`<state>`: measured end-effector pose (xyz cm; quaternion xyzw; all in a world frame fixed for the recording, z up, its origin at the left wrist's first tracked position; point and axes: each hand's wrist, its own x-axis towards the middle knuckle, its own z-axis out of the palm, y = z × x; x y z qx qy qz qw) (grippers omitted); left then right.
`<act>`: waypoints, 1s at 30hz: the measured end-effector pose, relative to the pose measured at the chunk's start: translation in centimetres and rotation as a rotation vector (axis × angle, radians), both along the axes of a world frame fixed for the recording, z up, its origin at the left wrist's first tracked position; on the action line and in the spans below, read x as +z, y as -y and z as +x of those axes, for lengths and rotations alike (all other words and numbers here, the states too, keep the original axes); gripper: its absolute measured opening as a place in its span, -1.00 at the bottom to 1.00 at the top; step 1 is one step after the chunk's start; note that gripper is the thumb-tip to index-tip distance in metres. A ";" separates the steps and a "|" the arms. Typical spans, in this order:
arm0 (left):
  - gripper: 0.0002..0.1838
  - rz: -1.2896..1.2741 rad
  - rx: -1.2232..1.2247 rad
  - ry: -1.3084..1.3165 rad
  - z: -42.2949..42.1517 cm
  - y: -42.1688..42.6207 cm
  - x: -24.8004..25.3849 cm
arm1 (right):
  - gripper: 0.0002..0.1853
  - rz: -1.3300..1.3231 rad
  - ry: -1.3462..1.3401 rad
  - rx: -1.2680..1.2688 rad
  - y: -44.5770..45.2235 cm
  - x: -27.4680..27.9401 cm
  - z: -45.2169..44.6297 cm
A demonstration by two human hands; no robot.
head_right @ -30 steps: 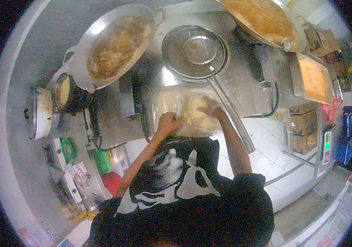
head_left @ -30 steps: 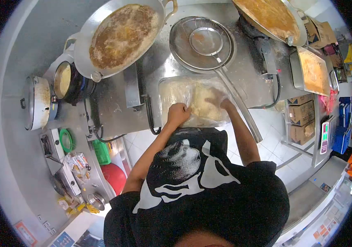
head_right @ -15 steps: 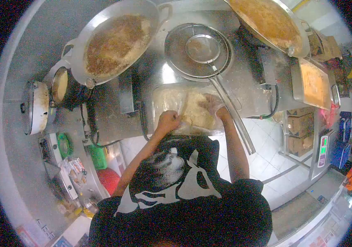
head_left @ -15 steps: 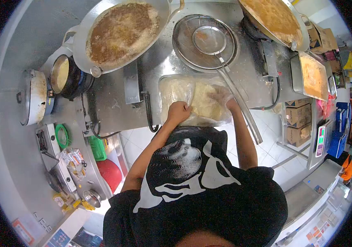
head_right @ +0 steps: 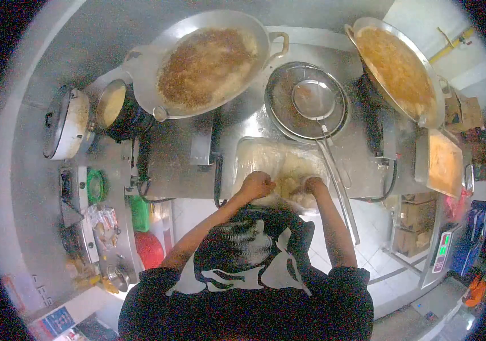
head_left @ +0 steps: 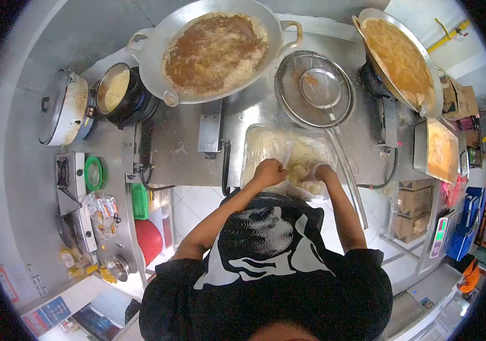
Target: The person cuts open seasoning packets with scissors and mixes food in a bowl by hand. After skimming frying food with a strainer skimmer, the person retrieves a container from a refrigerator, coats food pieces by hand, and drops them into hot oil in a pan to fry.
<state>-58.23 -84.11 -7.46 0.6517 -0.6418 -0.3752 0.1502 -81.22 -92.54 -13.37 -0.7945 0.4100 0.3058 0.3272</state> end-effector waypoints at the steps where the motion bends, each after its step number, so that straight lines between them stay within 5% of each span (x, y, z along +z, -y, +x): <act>1: -0.67 -0.010 -0.016 0.002 0.1 0.0 -0.5 | -0.13 0.000 0.036 -0.003 0.1 -4.2 -1.6; 2: -0.67 -0.020 -0.035 0.002 0.1 0.0 -0.7 | -0.13 -0.001 0.071 -0.008 0.2 -6.4 -2.6; 8: -0.67 0.035 -0.091 -0.022 0.5 0.5 -1.8 | -0.32 -0.085 0.091 0.071 -0.6 1.7 -1.2; 13: -0.67 -0.045 -0.097 -0.055 0.7 0.4 -3.8 | -0.33 -0.366 0.248 -0.285 -3.8 10.6 0.4; 19: -0.67 -0.009 -0.130 -0.041 0.9 1.0 -1.3 | -0.19 -0.415 0.258 -0.157 -4.0 4.5 -1.3; 21: -0.67 0.021 -0.152 -0.039 1.1 0.8 -0.7 | -0.20 -0.315 0.186 -0.306 -3.4 3.9 -1.8; 30: -0.60 0.132 -0.193 -0.126 2.7 0.7 -0.9 | -0.43 -0.463 0.096 -0.291 -5.4 9.0 -0.1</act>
